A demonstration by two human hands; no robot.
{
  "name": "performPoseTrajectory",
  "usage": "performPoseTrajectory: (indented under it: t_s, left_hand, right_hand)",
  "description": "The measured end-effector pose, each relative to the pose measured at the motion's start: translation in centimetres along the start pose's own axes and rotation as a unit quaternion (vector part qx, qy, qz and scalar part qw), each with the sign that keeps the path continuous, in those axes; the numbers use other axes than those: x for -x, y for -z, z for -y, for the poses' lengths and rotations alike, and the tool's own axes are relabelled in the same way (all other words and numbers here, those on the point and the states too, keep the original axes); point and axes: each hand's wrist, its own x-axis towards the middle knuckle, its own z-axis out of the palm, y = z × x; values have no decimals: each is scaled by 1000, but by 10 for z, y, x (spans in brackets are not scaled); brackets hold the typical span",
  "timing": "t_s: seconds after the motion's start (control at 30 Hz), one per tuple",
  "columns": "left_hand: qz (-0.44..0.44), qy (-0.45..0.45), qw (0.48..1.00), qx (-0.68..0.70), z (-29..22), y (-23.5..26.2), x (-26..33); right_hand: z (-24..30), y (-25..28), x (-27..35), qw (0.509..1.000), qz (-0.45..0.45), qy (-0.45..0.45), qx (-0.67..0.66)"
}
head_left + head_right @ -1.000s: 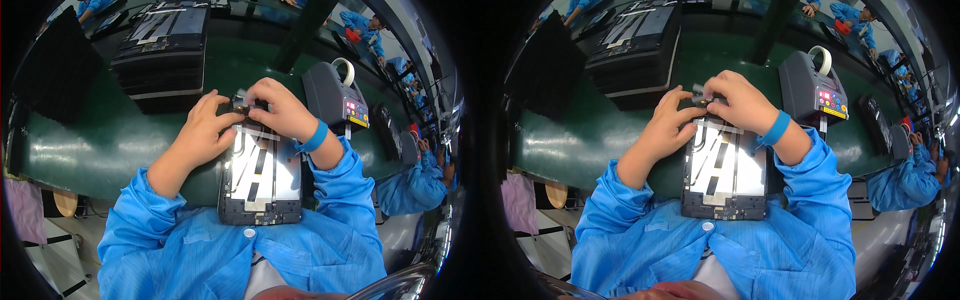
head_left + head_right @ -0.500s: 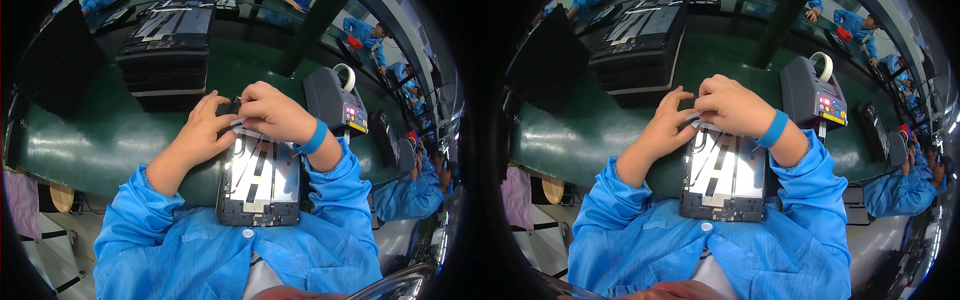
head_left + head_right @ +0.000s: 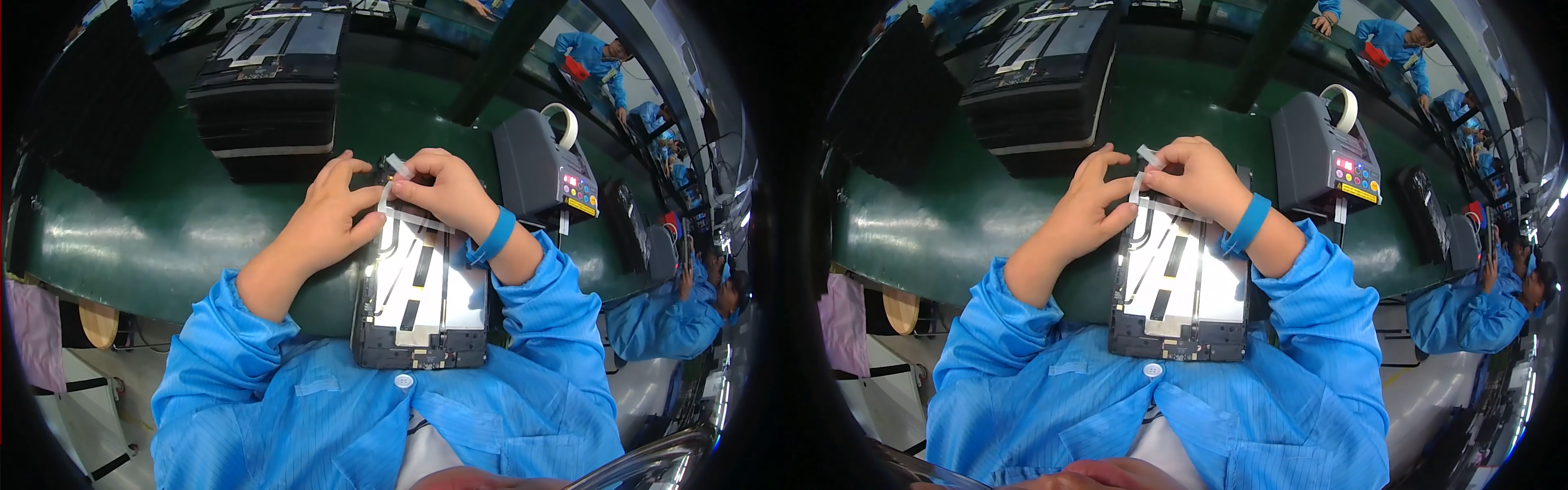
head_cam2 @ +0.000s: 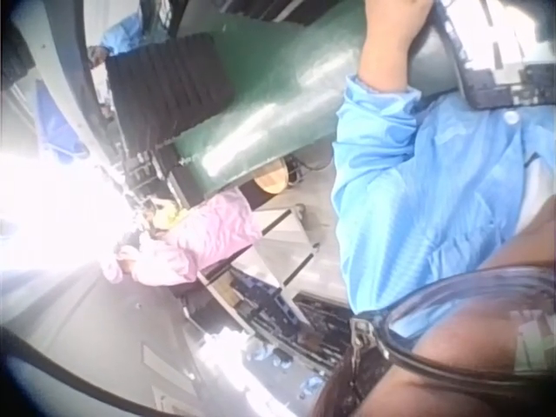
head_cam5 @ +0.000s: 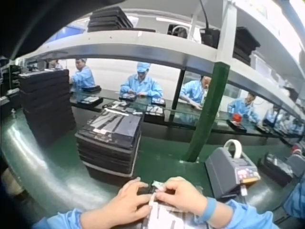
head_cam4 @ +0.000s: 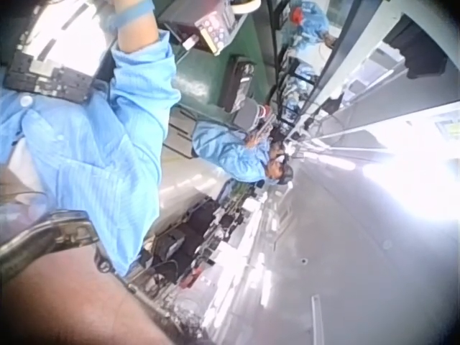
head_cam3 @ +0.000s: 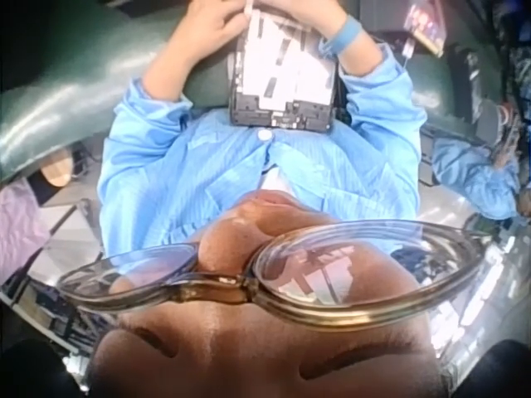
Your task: The person assembles electronic screen components by applying adhesive strips to a tablet screen panel with an automatic tape dispenser, then connecting internal flex cables to an assembly stack by hand.
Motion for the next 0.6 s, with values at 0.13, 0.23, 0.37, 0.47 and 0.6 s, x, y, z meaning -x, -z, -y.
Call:
performPoseTrajectory:
  t_s: [0.13, 0.23, 0.37, 0.47, 0.6]
  left_hand:
    - [-3, -4, 1000, 13, 2, -1, 1]
    - [-2, -3, 1000, 3, -1, 1, -1]
    - [31, 8, 999, -2, -3, 3, -2]
    - [22, -5, 999, -31, -3, 2, 0]
    - [20, -2, 999, -24, -3, 2, -2]
  right_hand:
    - [0, 1, -1, 998, 30, 22, -44]
    - [20, 12, 4, 970, 42, -121, -205]
    - [3, 17, -8, 991, 46, -122, -15]
    - [11, 17, -14, 987, 66, -142, 38]
    - [10, 15, -19, 984, 61, -154, 64]
